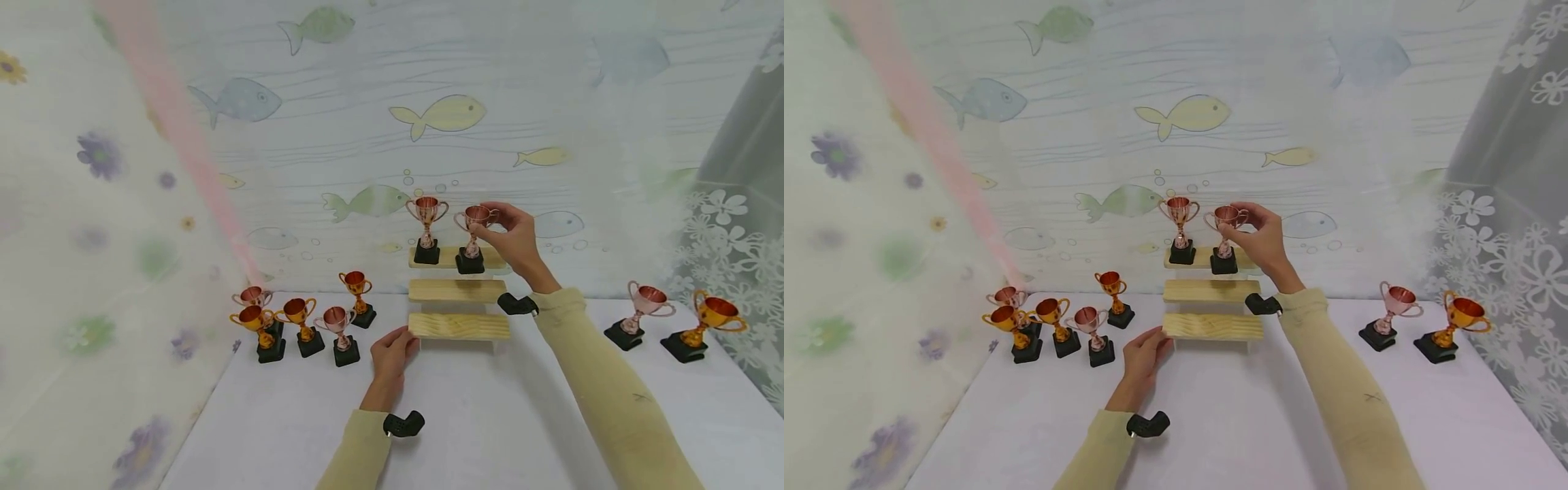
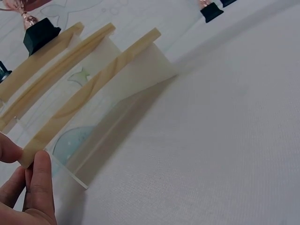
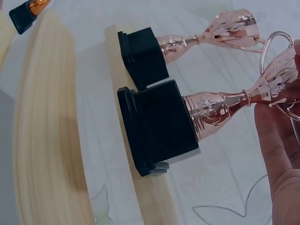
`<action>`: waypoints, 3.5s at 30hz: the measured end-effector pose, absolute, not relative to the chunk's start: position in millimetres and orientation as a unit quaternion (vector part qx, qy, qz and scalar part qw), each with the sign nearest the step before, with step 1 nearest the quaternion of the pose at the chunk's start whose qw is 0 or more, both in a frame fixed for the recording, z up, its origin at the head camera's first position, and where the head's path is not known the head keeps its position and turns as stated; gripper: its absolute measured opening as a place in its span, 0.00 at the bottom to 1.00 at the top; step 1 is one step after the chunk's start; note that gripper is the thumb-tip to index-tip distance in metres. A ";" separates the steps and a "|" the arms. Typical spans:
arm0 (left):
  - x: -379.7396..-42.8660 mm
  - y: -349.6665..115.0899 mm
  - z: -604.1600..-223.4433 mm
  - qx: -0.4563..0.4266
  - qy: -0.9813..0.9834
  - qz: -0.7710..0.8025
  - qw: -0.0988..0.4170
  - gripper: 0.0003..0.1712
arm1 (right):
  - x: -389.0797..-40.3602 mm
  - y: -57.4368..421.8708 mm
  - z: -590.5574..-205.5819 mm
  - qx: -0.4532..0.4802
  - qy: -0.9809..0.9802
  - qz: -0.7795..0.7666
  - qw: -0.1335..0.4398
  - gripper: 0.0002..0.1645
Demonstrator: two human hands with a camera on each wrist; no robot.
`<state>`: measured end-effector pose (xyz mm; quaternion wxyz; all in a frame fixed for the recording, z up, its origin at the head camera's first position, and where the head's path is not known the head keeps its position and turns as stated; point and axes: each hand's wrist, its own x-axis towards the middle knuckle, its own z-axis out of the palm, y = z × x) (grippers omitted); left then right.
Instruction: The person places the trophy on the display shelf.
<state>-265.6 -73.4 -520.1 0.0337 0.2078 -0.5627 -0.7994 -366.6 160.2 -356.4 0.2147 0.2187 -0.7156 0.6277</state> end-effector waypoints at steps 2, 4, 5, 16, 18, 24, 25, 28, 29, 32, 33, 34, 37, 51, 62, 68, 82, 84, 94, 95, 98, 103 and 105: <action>-264.9 -73.4 -520.3 0.210 -0.563 -0.799 0.034 0.17 | -360.2 155.6 -348.5 0.218 -0.721 0.622 0.212 0.25; -264.1 -73.1 -519.9 0.211 -0.562 -0.799 0.032 0.17 | -356.0 152.1 -342.2 0.218 -0.726 0.618 0.208 0.25; -263.9 -73.1 -519.9 0.212 -0.562 -0.799 0.030 0.17 | -356.0 151.3 -340.8 0.218 -0.729 0.615 0.207 0.25; -264.0 -73.1 -520.5 0.214 -0.562 -0.799 0.023 0.17 | -373.4 146.8 -339.6 0.217 -0.731 0.619 0.187 0.25; -263.6 -73.3 -520.1 0.215 -0.563 -0.797 0.022 0.17 | -374.7 144.7 -340.3 0.216 -0.727 0.625 0.185 0.25; -264.0 -73.5 -519.7 0.221 -0.563 -0.796 0.023 0.17 | -378.4 137.6 -341.9 0.214 -0.727 0.626 0.183 0.25; -264.2 -73.7 -519.9 0.219 -0.564 -0.796 0.024 0.17 | -379.6 136.9 -342.7 0.213 -0.727 0.626 0.184 0.25; -265.4 -73.8 -520.9 0.214 -0.561 -0.799 0.028 0.17 | -388.2 137.7 -349.8 0.213 -0.722 0.633 0.181 0.26; -265.7 -73.5 -521.2 0.212 -0.561 -0.800 0.029 0.17 | -391.5 138.9 -352.8 0.211 -0.722 0.634 0.181 0.26; -266.4 -73.0 -521.9 0.209 -0.561 -0.801 0.030 0.17 | -400.6 143.0 -362.1 0.201 -0.724 0.635 0.178 0.29; -266.4 -72.9 -521.8 0.209 -0.561 -0.800 0.030 0.17 | -402.5 144.5 -364.7 0.195 -0.726 0.635 0.176 0.30; -266.6 -72.7 -521.9 0.211 -0.560 -0.801 0.029 0.17 | -402.1 145.8 -365.7 0.188 -0.729 0.635 0.174 0.31; -266.7 -72.2 -521.7 0.210 -0.559 -0.802 0.030 0.17 | -397.1 150.5 -367.2 0.174 -0.737 0.632 0.167 0.35; -266.6 -72.4 -524.5 0.194 -0.552 -0.810 0.046 0.18 | -356.0 198.8 -361.2 0.179 -0.762 0.593 0.186 0.42; -265.3 -71.9 -520.4 0.204 -0.557 -0.804 0.045 0.18 | -312.4 264.2 -366.1 0.178 -0.817 0.481 0.264 0.41; -265.8 -73.2 -520.7 0.209 -0.555 -0.804 0.046 0.18 | -302.4 304.3 -384.8 0.148 -0.838 0.447 0.278 0.40; -266.6 -71.9 -521.5 0.209 -0.553 -0.805 0.041 0.18 | -289.3 368.1 -407.5 0.026 -0.909 0.374 0.184 0.49; -266.2 -71.0 -520.4 0.208 -0.554 -0.805 0.039 0.17 | -289.2 373.9 -409.9 0.030 -0.912 0.366 0.181 0.49; -266.0 -73.4 -521.0 0.209 -0.554 -0.805 0.029 0.17 | -288.8 387.8 -423.1 0.025 -0.931 0.340 0.131 0.50; -266.0 -73.5 -521.0 0.210 -0.553 -0.806 0.030 0.17 | -289.1 388.7 -423.8 0.024 -0.932 0.340 0.125 0.50; -265.5 -73.5 -520.4 0.207 -0.550 -0.809 0.031 0.18 | -289.8 391.6 -424.0 0.012 -0.936 0.331 0.115 0.50; -263.8 -73.6 -518.2 0.207 -0.547 -0.811 0.028 0.19 | -285.8 397.1 -421.1 0.001 -0.941 0.323 0.098 0.49; -263.3 -73.7 -517.7 0.208 -0.547 -0.810 0.028 0.19 | -281.9 398.7 -421.4 0.003 -0.941 0.325 0.098 0.46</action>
